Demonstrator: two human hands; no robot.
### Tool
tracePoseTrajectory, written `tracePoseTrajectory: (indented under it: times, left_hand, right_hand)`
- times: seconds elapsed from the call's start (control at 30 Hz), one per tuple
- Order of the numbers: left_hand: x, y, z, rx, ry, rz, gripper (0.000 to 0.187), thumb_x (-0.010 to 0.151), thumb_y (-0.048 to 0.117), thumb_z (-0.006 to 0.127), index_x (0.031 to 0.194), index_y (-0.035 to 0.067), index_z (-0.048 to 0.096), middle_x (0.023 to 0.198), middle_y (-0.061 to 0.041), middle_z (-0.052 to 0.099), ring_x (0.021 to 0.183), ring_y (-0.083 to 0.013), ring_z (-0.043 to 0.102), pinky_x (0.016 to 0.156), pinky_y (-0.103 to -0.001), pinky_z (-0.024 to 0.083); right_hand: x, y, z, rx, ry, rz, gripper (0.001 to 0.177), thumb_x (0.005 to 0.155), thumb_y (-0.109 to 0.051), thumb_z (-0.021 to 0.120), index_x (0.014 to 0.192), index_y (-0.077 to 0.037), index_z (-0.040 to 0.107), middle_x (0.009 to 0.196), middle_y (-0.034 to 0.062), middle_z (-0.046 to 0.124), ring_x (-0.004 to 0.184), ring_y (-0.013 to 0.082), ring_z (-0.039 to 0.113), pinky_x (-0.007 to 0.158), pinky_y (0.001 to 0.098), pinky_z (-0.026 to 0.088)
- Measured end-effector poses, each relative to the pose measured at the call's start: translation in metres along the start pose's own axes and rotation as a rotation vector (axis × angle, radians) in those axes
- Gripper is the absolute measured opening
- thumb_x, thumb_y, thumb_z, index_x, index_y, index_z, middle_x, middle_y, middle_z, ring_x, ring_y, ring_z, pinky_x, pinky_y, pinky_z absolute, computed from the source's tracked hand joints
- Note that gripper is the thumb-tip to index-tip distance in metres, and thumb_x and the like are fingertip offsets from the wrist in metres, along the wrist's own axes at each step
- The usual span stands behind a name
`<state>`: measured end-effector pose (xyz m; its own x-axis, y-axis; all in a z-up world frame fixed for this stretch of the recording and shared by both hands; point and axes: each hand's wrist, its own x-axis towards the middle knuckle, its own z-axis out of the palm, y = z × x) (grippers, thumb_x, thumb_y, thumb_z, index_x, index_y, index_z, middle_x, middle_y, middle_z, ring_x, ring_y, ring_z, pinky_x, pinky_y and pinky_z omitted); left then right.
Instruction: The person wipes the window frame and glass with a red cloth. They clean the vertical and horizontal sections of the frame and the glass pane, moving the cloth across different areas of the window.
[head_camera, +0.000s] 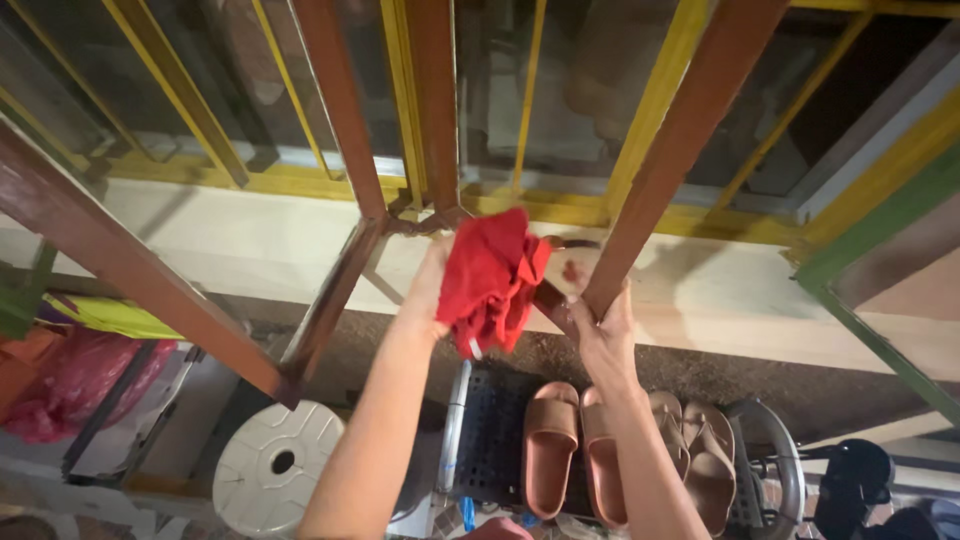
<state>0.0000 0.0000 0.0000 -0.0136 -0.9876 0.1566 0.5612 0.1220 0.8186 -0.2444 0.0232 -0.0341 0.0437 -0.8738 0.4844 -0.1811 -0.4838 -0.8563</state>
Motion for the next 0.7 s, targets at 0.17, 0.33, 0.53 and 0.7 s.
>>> tracePoseTrajectory:
  times: [0.17, 0.33, 0.53, 0.7]
  left_hand:
    - [0.008, 0.048, 0.029, 0.068, -0.277, 0.08, 0.035, 0.097, 0.011, 0.069, 0.128, -0.004, 0.066, 0.118, -0.007, 0.071, 0.102, -0.0129, 0.067, 0.088, -0.03, 0.057]
    - [0.004, 0.085, 0.059, 0.225, -0.508, 0.168, 0.033, 0.095, 0.006, 0.075, 0.126, -0.002, 0.068, 0.115, -0.001, 0.072, 0.101, -0.0073, 0.066, 0.088, -0.026, 0.057]
    - [-0.029, 0.106, 0.072, 0.346, -0.546, 0.049, 0.035, 0.093, 0.013, 0.079, 0.123, -0.003, 0.071, 0.114, 0.0, 0.072, 0.101, -0.0069, 0.065, 0.088, -0.026, 0.056]
    - [-0.058, 0.118, 0.075, 0.346, -0.71, 0.085, 0.037, 0.099, 0.017, 0.077, 0.129, -0.003, 0.07, 0.121, 0.0, 0.071, 0.112, -0.007, 0.065, 0.099, -0.026, 0.054]
  right_hand:
    - [0.0, -0.029, 0.007, 0.041, 0.025, 0.09, 0.056, 0.097, -0.006, 0.063, 0.149, -0.007, 0.042, 0.126, 0.0093, 0.066, 0.109, 0.0185, 0.062, 0.096, 0.0325, 0.052]
    - [-0.009, -0.084, -0.021, -0.58, -0.237, 0.284, 0.051, 0.101, -0.029, 0.06, 0.146, -0.01, 0.043, 0.126, 0.0205, 0.066, 0.098, 0.0334, 0.073, 0.1, 0.0443, 0.051]
    - [-0.026, -0.152, -0.065, -0.62, -0.467, 0.401, 0.048, 0.093, -0.041, 0.058, 0.136, -0.023, 0.063, 0.113, 0.0136, 0.079, 0.096, 0.0267, 0.082, 0.091, 0.0417, 0.06]
    - [-0.025, -0.159, -0.037, -0.528, -0.301, 0.391, 0.058, 0.086, -0.036, 0.072, 0.138, -0.014, 0.057, 0.106, 0.0134, 0.079, 0.097, 0.0275, 0.077, 0.086, 0.0402, 0.058]
